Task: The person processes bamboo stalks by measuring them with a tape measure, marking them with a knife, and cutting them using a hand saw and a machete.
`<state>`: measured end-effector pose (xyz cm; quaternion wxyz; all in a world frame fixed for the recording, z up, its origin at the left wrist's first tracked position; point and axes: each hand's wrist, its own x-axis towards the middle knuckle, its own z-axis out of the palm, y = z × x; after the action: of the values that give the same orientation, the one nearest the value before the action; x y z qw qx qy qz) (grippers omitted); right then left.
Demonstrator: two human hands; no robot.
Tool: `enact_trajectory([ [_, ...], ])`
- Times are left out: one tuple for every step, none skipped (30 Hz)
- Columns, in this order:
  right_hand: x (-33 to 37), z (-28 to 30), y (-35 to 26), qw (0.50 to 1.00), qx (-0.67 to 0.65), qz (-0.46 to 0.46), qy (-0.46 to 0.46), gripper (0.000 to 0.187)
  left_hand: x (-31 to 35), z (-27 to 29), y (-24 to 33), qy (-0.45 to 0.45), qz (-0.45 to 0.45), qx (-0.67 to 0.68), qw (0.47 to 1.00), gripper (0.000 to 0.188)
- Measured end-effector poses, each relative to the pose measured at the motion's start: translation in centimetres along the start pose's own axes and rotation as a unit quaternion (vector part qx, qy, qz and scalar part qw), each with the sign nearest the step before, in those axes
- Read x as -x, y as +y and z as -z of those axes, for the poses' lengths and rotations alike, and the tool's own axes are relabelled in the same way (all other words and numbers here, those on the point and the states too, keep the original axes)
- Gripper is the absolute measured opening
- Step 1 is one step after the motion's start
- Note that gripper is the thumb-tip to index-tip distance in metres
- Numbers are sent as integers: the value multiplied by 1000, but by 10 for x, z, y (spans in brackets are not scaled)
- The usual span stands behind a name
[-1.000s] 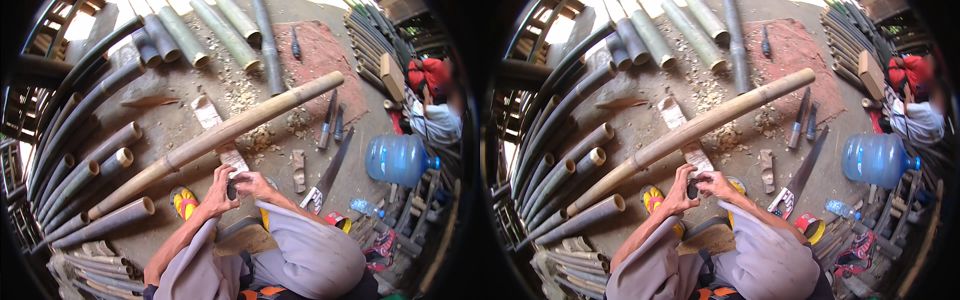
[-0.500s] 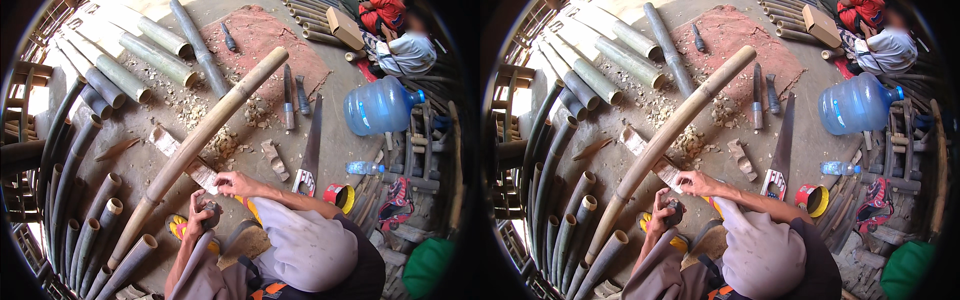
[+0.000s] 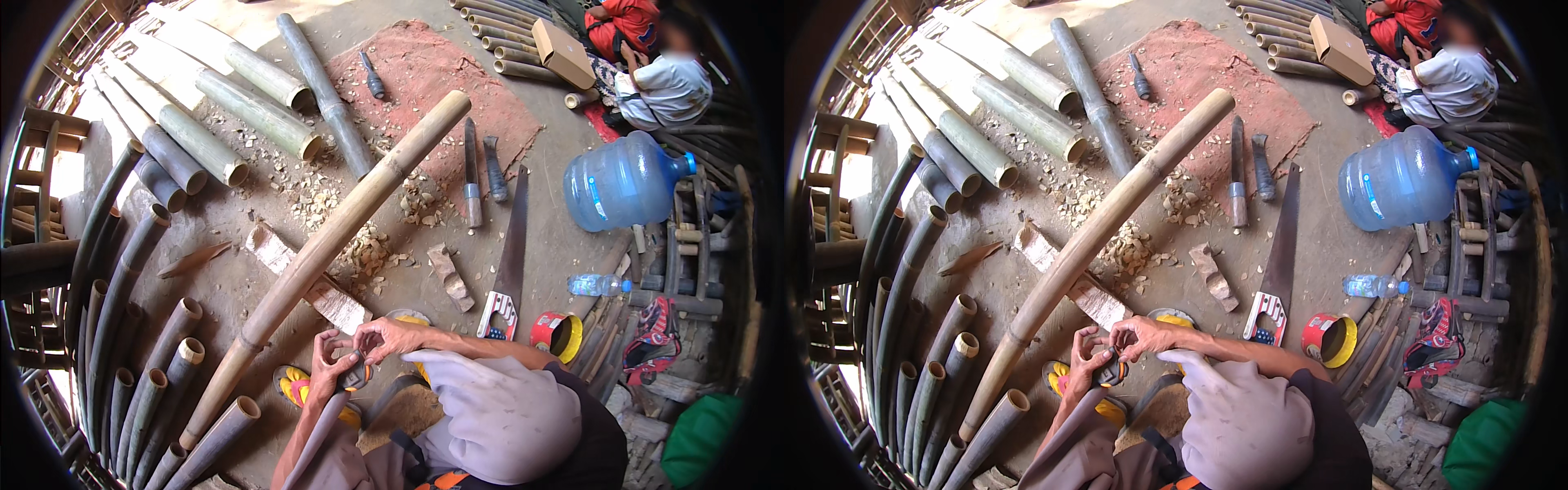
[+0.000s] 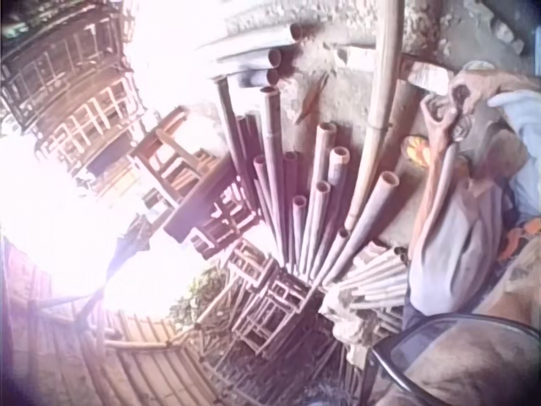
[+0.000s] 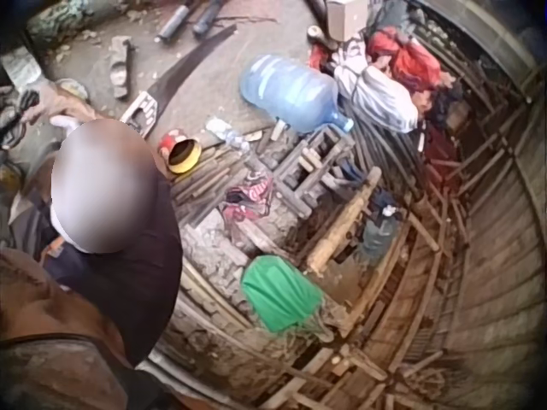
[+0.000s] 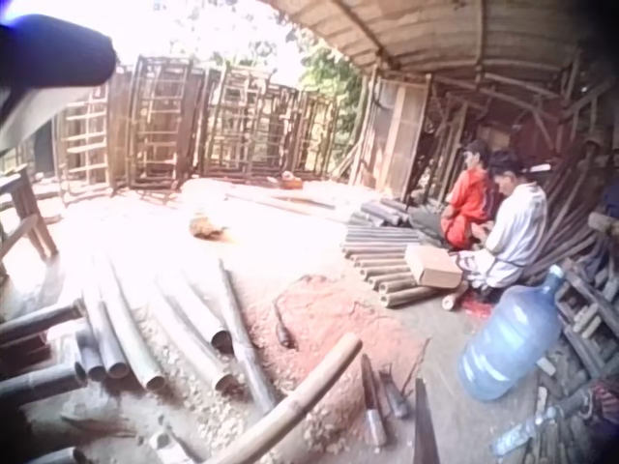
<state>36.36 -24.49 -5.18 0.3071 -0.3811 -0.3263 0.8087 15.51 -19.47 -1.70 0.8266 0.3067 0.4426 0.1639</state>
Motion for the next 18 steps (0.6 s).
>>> enact_trajectory([
  [0,-3,-1,1000,-13,-16,-4,30,3,-1,3,-14,23,-10,1000,68],
  [2,-6,-2,1000,1,-19,16,27,-2,8,-1,-62,-11,-136,989,67],
  [4,-8,-4,999,24,-23,14,26,-7,18,-5,-107,-45,-260,959,66],
  [9,-8,-5,998,46,-27,14,26,-5,9,0,-99,-26,-239,966,55],
  [14,-6,-6,997,67,-31,14,25,-4,9,2,-100,-9,-249,963,51],
  [18,1,-10,994,106,-9,12,24,-4,10,3,-102,8,-258,961,47],
  [25,11,-14,989,147,16,23,22,-4,9,5,-106,25,-268,957,43],
  [33,28,-10,997,51,13,54,19,-1,7,12,-86,43,-246,965,33],
  [39,43,-31,993,2,42,111,15,3,15,16,-48,53,-244,967,29],
  [50,65,-56,982,-13,64,179,11,5,28,17,-27,75,-247,966,26],
  [62,90,-72,955,-61,127,261,9,5,42,16,-8,97,-250,963,24],
  [76,114,-87,919,-102,185,332,11,3,53,11,-9,72,-275,959,20],
  [85,124,-106,868,-158,240,405,13,3,54,14,5,70,-305,950,17],
  [90,138,-114,816,-184,271,477,10,2,53,14,10,51,-332,942,17],
  [94,143,-116,788,-187,282,514,10,-1,52,13,15,31,-358,933,17],
  [86,132,-119,793,-164,257,528,14,-2,49,15,14,19,-358,933,18],
  [75,117,-116,795,-140,232,543,19,-6,42,17,11,6,-358,933,19],
  [63,99,-106,823,-76,211,521,29,-13,33,19,6,-7,-358,934,19],
])
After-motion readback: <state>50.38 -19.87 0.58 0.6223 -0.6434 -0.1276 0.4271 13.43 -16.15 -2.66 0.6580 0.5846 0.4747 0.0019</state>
